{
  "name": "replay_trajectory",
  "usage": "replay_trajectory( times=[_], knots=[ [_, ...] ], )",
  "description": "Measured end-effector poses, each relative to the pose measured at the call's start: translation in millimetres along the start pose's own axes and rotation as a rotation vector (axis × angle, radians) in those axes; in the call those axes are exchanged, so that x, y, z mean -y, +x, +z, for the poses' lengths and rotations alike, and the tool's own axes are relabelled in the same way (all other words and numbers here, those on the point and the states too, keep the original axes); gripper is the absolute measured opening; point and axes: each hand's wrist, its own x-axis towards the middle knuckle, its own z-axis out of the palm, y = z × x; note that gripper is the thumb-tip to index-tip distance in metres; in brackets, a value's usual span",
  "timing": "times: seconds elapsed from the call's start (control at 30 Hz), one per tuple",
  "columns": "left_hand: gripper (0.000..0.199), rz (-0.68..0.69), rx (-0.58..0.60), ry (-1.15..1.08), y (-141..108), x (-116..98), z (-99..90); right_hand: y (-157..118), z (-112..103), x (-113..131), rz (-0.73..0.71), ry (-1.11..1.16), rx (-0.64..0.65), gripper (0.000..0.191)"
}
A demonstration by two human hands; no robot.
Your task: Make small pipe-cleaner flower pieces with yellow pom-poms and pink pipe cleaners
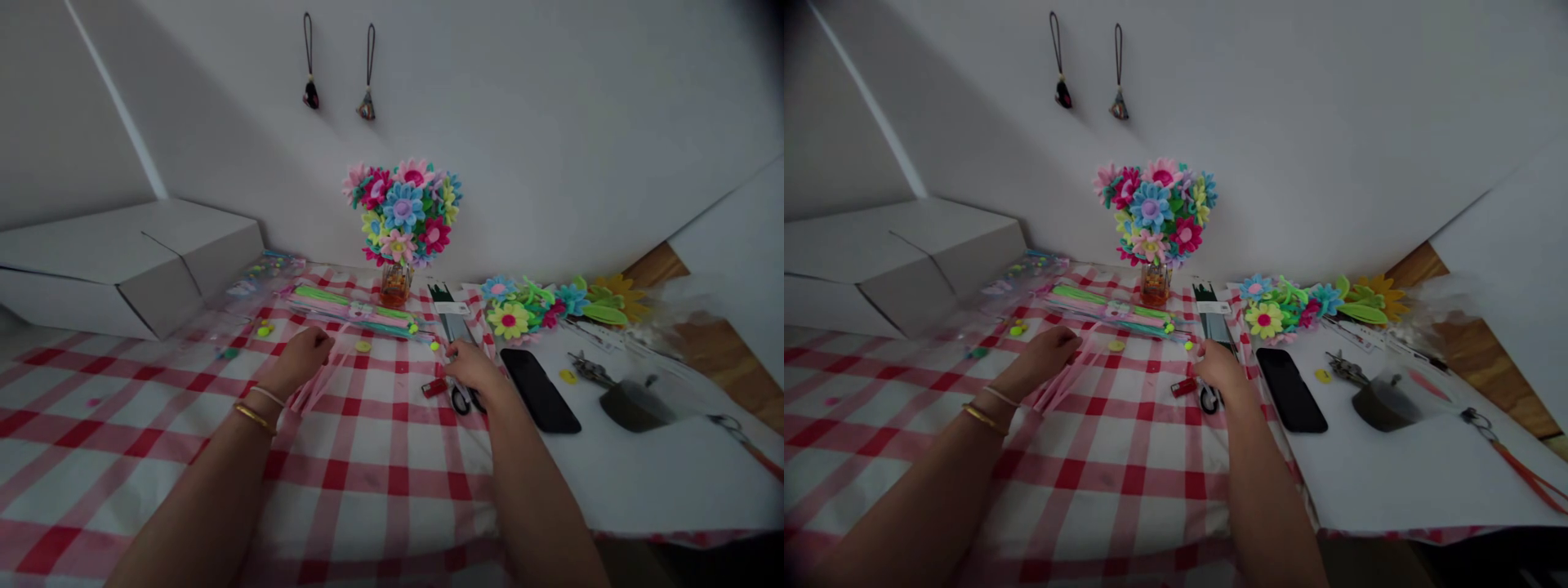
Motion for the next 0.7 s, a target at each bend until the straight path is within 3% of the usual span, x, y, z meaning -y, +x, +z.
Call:
replay_trajectory(
  times=[0.1,0.17,0.23,0.3,0.37,0.43,0.53,0.7],
  knots=[
    [0.022,-0.044,0.126,-0.267,-5.2,-6.4,7.5,-3.1,-1.5,3.7,-0.012,-0.033,-0.023,0.025],
    [0.022,-0.06,0.225,-0.436,-10.6,-13.6,15.3,-7.6,-1.9,11.9,-0.075,-0.017,-0.117,0.018],
    [0.022,-0.049,0.316,-0.528,-16.5,-21.4,24.0,-14.2,0.1,25.2,-0.243,0.059,-0.241,0.015],
    [0.023,-0.046,0.361,-0.6,-21.7,-27.8,32.2,-21.8,5.2,40.9,-0.522,0.138,-0.305,0.018],
    [0.023,-0.018,0.383,-0.663,-25.4,-31.8,38.5,-28.2,12.0,55.0,-0.742,0.13,-0.311,0.022],
    [0.024,0.008,0.415,-0.724,-27.7,-33.5,42.1,-31.6,18.1,63.5,-0.859,0.081,-0.268,0.022],
    [0.027,0.032,0.471,-0.747,-28.2,-32.4,41.6,-30.2,22.1,63.8,-0.884,0.001,-0.208,0.017],
    [0.026,0.06,0.556,-0.59,-23.6,-26.3,32.2,-22.8,19.8,50.6,-0.738,0.01,-0.281,0.014]
  ],
)
